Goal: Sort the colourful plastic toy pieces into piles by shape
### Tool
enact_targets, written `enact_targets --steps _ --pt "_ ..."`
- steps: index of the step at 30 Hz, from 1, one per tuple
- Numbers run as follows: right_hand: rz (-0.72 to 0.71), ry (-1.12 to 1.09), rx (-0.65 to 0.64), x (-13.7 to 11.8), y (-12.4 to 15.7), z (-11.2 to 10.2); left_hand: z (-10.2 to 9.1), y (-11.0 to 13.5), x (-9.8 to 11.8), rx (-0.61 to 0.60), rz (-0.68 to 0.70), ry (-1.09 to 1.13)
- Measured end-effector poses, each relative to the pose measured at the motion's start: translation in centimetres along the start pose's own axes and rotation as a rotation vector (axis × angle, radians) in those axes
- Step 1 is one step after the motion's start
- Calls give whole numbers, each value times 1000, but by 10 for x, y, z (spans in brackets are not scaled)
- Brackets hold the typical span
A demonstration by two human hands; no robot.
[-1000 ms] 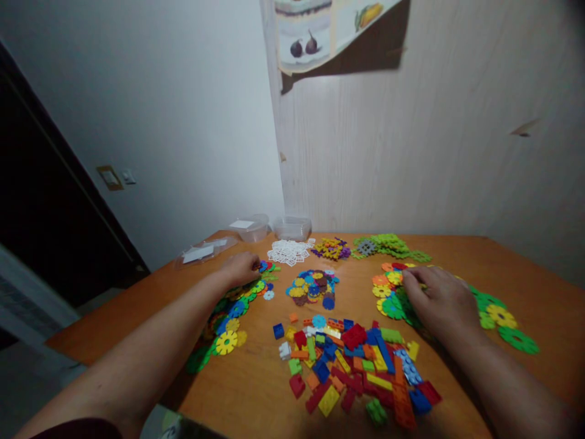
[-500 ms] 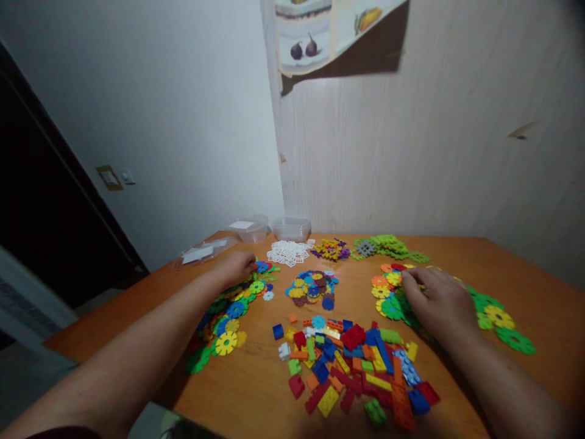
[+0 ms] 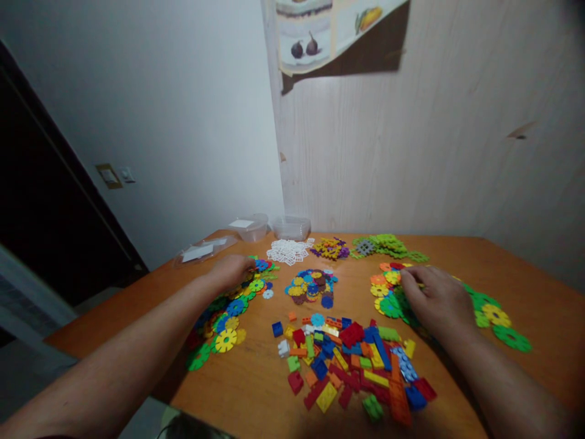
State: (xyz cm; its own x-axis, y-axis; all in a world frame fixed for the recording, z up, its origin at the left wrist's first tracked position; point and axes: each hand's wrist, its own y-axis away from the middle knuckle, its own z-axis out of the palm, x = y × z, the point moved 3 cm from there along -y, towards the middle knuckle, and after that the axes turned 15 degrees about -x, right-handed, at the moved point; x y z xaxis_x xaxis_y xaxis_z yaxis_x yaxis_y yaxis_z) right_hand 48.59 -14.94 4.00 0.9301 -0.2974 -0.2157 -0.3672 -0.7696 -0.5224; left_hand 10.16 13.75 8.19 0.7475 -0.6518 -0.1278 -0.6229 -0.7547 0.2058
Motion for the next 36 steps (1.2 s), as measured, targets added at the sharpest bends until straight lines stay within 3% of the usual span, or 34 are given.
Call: enact_targets --steps 4,10,16,26,29,31,36 --pt "6 -13 -5 1 0 1 1 -1 -3 28 19 28" --pt "5 -14 7 -1 0 -1 -4 -3 10 28 170 7" --pt "2 -21 19 -3 0 -3 -3 -16 21 -4 87 -74" --pt "-11 -33 57 -3 0 -3 -1 -26 17 30 64 -72" --pt "-1 -42 47 -2 0 -3 -8 -17 22 91 95 16" --pt "-1 -48 44 -1 0 -2 -13 -3 31 69 169 120" --pt "0 -55 49 -2 0 -2 -7 51 66 -247 377 456"
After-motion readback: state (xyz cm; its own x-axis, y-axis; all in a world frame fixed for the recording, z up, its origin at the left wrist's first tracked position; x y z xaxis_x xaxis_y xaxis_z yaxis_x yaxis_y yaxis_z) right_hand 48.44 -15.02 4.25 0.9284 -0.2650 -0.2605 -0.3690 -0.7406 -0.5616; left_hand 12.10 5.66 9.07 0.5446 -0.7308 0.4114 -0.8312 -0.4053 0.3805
